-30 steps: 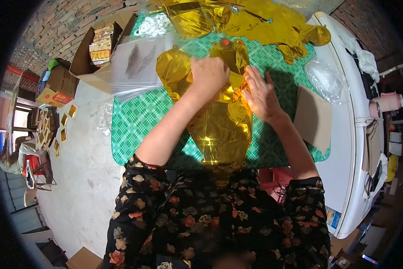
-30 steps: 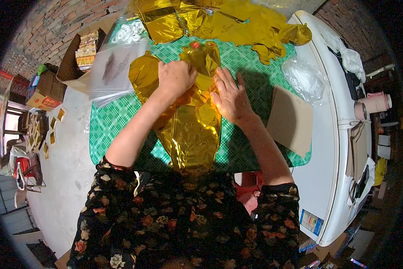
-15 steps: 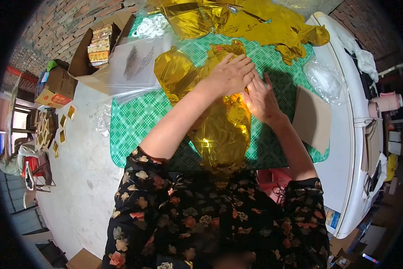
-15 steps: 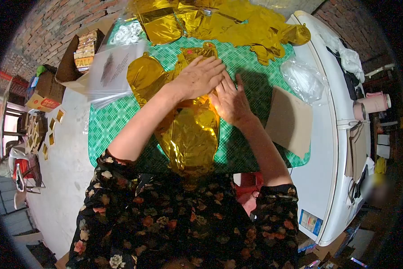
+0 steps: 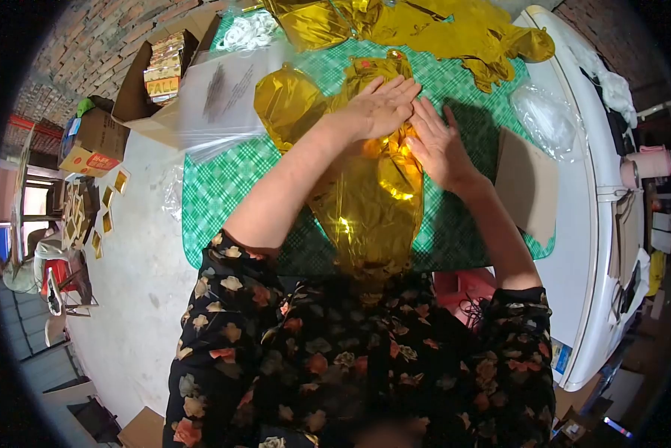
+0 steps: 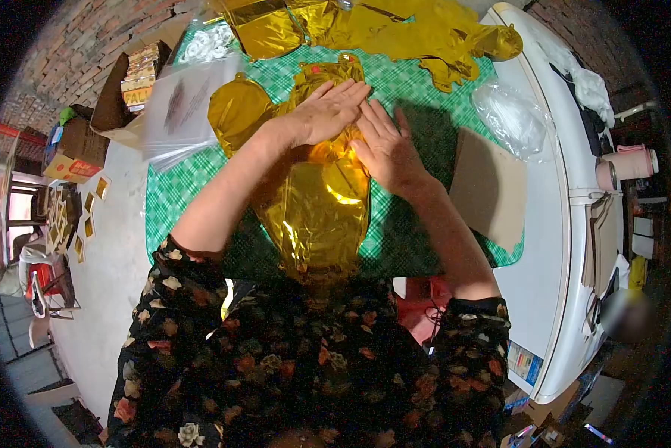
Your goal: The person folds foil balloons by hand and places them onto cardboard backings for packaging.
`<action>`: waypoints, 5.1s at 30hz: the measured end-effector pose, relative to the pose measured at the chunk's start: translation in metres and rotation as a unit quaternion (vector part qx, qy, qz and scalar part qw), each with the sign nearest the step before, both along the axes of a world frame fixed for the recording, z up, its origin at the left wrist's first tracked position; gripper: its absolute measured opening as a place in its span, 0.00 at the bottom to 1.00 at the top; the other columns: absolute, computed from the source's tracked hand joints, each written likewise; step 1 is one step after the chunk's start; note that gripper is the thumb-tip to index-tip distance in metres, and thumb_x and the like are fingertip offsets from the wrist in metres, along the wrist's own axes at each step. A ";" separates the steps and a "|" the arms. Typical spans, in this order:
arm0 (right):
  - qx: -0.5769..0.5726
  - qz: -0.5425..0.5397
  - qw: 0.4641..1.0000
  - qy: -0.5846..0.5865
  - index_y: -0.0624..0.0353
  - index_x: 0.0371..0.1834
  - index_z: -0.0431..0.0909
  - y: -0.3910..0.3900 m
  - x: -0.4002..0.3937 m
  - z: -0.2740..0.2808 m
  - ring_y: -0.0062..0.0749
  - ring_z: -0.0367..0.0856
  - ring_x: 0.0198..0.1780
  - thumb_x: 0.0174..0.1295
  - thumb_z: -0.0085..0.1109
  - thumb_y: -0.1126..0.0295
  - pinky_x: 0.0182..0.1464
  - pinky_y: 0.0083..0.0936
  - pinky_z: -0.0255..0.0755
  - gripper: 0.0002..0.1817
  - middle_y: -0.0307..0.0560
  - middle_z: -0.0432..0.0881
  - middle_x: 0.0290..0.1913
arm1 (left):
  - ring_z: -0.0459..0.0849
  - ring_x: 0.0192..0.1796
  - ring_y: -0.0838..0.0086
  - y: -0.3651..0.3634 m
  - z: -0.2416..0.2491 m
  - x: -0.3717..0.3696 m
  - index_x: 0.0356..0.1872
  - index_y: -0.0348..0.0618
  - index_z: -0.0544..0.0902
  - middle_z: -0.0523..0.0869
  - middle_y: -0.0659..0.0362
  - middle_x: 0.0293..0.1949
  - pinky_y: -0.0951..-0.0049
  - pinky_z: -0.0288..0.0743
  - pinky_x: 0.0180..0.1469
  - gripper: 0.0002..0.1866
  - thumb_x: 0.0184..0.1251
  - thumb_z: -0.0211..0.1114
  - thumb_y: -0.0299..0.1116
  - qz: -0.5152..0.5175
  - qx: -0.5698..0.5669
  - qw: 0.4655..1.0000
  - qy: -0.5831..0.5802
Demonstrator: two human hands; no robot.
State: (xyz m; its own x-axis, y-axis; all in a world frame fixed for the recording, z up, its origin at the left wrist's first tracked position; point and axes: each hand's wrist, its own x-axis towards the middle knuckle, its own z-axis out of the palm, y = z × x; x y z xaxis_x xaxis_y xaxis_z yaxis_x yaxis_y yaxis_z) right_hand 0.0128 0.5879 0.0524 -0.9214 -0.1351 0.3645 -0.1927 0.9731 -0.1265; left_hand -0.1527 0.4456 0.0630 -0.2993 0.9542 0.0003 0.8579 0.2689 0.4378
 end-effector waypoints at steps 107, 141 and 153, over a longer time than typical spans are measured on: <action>0.101 -0.049 0.988 0.107 0.59 0.64 0.80 0.022 -0.035 0.007 0.48 0.72 0.72 0.65 0.69 0.70 0.73 0.49 0.63 0.23 0.45 0.80 0.67 | 0.55 0.85 0.47 -0.051 -0.009 0.073 0.81 0.41 0.65 0.62 0.42 0.82 0.49 0.44 0.86 0.35 0.82 0.48 0.51 0.111 0.061 0.969 0.210; -0.021 -0.010 0.999 -0.041 0.57 0.60 0.82 -0.096 0.146 0.029 0.41 0.77 0.72 0.61 0.69 0.68 0.80 0.50 0.59 0.22 0.47 0.82 0.65 | 0.53 0.86 0.49 -0.049 -0.017 0.072 0.82 0.43 0.63 0.61 0.44 0.83 0.50 0.43 0.86 0.34 0.84 0.44 0.52 0.114 0.047 0.964 0.235; -0.420 -0.063 0.901 0.089 0.66 0.73 0.70 -0.060 -0.017 0.026 0.57 0.77 0.68 0.80 0.48 0.66 0.70 0.38 0.70 0.23 0.63 0.78 0.67 | 0.48 0.87 0.50 -0.048 -0.008 0.072 0.84 0.44 0.60 0.56 0.46 0.85 0.51 0.38 0.86 0.35 0.85 0.37 0.53 0.105 -0.019 0.968 0.227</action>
